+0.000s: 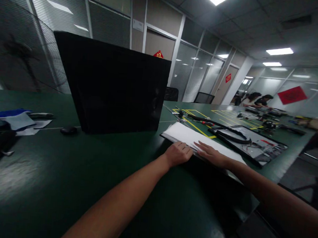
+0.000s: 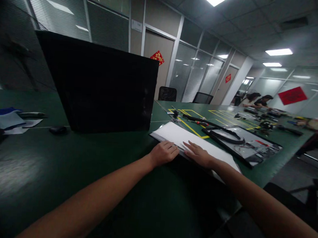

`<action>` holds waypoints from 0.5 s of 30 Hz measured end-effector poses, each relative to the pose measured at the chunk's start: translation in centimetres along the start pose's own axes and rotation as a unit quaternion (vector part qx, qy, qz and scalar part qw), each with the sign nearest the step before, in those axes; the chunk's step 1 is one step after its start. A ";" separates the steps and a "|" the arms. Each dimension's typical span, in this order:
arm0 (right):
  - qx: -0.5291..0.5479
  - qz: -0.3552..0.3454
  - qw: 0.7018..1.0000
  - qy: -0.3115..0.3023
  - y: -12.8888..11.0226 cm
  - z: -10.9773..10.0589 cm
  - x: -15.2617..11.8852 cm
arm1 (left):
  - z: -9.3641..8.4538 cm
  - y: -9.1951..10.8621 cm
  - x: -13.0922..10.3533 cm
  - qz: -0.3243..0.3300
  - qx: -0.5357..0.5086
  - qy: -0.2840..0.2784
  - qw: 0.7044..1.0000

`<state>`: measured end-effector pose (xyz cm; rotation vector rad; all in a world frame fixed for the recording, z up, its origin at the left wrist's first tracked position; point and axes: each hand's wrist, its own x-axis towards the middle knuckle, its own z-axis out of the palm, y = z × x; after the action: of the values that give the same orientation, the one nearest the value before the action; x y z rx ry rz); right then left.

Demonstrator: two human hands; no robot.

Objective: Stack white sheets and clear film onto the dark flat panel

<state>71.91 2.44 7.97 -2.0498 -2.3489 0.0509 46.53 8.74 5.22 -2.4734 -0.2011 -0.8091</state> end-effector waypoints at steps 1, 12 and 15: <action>0.007 0.004 1.000 -0.010 0.6 0.4 0.5 | -0.3 0.0 -0.1 0.008 0.002 0.007 1.000; 0.012 0.057 0.998 -0.038 3.7 4.8 5.6 | -10.1 2.0 -9.6 0.021 0.059 -0.018 0.998; -0.003 0.067 0.998 0.000 3.2 5.6 7.0 | -15.7 2.3 -14.5 0.006 0.068 -0.033 0.997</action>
<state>73.89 9.81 2.18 -2.2071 -2.2094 0.0463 27.48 -1.17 6.44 -2.3729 -0.2552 -0.6865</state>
